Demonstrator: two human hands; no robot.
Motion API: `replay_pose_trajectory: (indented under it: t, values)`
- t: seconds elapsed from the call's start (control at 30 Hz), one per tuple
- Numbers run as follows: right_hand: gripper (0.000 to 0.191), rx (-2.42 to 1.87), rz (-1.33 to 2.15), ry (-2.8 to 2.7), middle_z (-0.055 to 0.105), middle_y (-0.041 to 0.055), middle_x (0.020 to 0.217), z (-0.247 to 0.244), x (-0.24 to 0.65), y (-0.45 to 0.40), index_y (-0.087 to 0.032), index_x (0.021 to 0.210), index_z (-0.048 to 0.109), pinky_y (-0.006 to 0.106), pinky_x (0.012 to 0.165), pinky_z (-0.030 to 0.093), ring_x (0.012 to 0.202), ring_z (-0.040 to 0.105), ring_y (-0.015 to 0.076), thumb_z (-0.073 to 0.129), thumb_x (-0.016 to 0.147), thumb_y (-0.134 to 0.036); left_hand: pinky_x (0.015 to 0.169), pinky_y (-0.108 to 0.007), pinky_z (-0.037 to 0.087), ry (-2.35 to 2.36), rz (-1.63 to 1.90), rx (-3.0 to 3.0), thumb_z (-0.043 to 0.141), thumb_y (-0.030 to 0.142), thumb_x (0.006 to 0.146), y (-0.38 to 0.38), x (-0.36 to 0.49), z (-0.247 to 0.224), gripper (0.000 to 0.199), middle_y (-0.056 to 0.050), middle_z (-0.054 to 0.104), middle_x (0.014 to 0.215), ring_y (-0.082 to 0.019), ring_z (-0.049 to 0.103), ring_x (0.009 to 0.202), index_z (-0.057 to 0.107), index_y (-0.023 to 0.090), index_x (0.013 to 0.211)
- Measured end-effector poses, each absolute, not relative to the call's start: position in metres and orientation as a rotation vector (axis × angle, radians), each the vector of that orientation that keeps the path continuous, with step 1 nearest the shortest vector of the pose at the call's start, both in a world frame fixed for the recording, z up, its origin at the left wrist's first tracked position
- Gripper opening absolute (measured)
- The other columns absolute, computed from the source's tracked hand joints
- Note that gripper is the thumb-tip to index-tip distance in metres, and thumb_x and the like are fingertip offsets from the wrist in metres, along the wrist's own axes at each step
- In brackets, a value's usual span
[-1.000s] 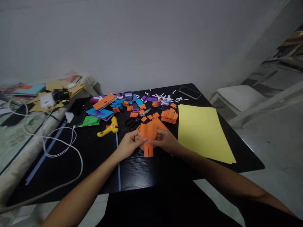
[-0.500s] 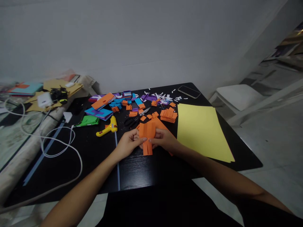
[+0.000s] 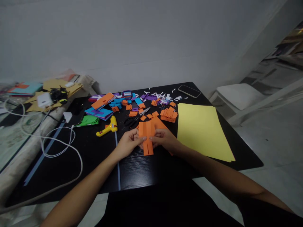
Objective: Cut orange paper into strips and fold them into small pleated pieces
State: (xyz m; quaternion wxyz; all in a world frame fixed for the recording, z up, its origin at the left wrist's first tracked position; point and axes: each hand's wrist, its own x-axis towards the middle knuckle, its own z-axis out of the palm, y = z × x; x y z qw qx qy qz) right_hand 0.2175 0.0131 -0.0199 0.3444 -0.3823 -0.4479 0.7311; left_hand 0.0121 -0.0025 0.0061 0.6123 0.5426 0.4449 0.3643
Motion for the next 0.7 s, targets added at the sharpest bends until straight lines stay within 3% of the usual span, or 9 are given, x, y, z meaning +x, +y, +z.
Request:
replay_pose_trajectory:
  t: [0.7]
  values:
    - [0.030, -0.990, 1.836, -1.203, 0.076, 0.0023, 0.074, -0.0206, 0.2165, 0.0116, -0.018, 0.076, 0.066, 0.033, 0.068, 0.062, 0.065, 0.074, 0.0180, 0.086, 0.070, -0.040, 0.062, -0.025, 0.058, 1.006, 0.867, 1.266, 0.083, 0.039, 0.080, -0.0054, 0.0135, 0.0062, 0.031, 0.001, 0.073, 0.073, -0.013, 0.069, 0.061, 0.063, 0.016, 0.086]
